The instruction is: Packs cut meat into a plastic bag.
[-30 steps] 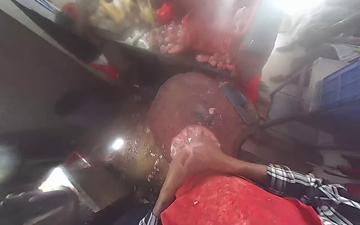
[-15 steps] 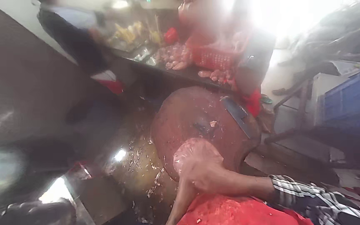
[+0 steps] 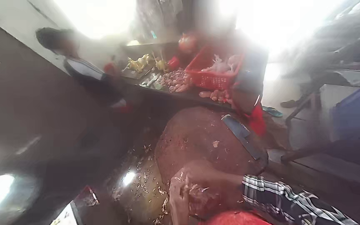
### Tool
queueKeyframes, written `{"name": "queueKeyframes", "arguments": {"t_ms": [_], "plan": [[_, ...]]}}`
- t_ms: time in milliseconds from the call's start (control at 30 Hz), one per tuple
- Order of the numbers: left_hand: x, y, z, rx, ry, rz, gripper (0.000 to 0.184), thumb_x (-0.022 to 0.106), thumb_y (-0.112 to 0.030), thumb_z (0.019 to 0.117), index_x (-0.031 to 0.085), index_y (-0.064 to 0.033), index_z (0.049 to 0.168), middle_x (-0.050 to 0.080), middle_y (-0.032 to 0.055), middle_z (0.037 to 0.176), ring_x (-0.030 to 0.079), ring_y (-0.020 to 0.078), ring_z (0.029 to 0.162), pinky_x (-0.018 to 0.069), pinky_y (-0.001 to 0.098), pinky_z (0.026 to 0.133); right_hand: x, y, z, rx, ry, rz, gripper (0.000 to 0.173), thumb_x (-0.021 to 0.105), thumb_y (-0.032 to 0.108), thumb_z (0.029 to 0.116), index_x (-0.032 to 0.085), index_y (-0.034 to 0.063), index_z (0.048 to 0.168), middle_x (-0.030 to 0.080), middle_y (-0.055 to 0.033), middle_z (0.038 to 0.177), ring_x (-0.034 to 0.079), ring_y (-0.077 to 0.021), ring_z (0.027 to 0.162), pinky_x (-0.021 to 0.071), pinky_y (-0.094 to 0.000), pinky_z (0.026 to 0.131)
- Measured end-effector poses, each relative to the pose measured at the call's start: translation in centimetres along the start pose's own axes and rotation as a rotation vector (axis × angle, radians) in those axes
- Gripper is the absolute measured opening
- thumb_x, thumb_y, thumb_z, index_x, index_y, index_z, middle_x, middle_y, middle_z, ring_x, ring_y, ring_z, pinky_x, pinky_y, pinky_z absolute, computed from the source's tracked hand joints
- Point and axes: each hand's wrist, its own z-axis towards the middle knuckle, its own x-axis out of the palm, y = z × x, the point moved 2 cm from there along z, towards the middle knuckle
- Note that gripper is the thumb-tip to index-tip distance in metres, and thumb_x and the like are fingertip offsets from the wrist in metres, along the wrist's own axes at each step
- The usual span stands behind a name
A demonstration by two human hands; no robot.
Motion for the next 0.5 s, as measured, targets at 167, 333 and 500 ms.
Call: {"name": "queueKeyframes", "arguments": {"t_ms": [167,333,500], "plan": [[-2.6,-0.7,-5.1,-0.222,0.083,-0.333,0.021,0.067,-0.02,0.0971,0.073,0.0002,0.1,0.068,0.0139,0.113,0.065,0.0208,0.105,0.0556,0.0388,0.093,0.1,-2.7,-5.5,-0.128,-0.016,0.176,0.035,0.047,0.038,0.1061,0.069,0.0188,0.125,0.07,-0.0068,0.124,0.064,-0.0259,0.12,0.0486,-0.0573,0.106],[-1.7,-1.6,-7.2,-0.672,0.222,-1.168,0.029,0.047,-0.025,0.106,0.066,-0.0049,0.114,0.07,0.0066,0.094,0.068,0.015,0.085,0.0589,0.0352,0.079,-0.9,-1.8,-11.1,-0.175,0.098,0.243,0.037,0.047,0.044,0.1074,0.067,0.021,0.128,0.072,-0.0065,0.116,0.069,-0.0241,0.108,0.0534,-0.0552,0.097],[-1.8,-3.5,-5.3,-0.368,0.315,-0.399,0.037,0.046,-0.03,0.1084,0.073,-0.0074,0.117,0.074,0.0065,0.107,0.07,0.0147,0.099,0.0568,0.0405,0.093,0.6,2.4,-10.5,-0.231,0.145,0.056,0.05,0.055,0.04,0.1029,0.052,0.0174,0.148,0.065,-0.0121,0.134,0.064,-0.0331,0.122,0.0502,-0.0622,0.1]]}}
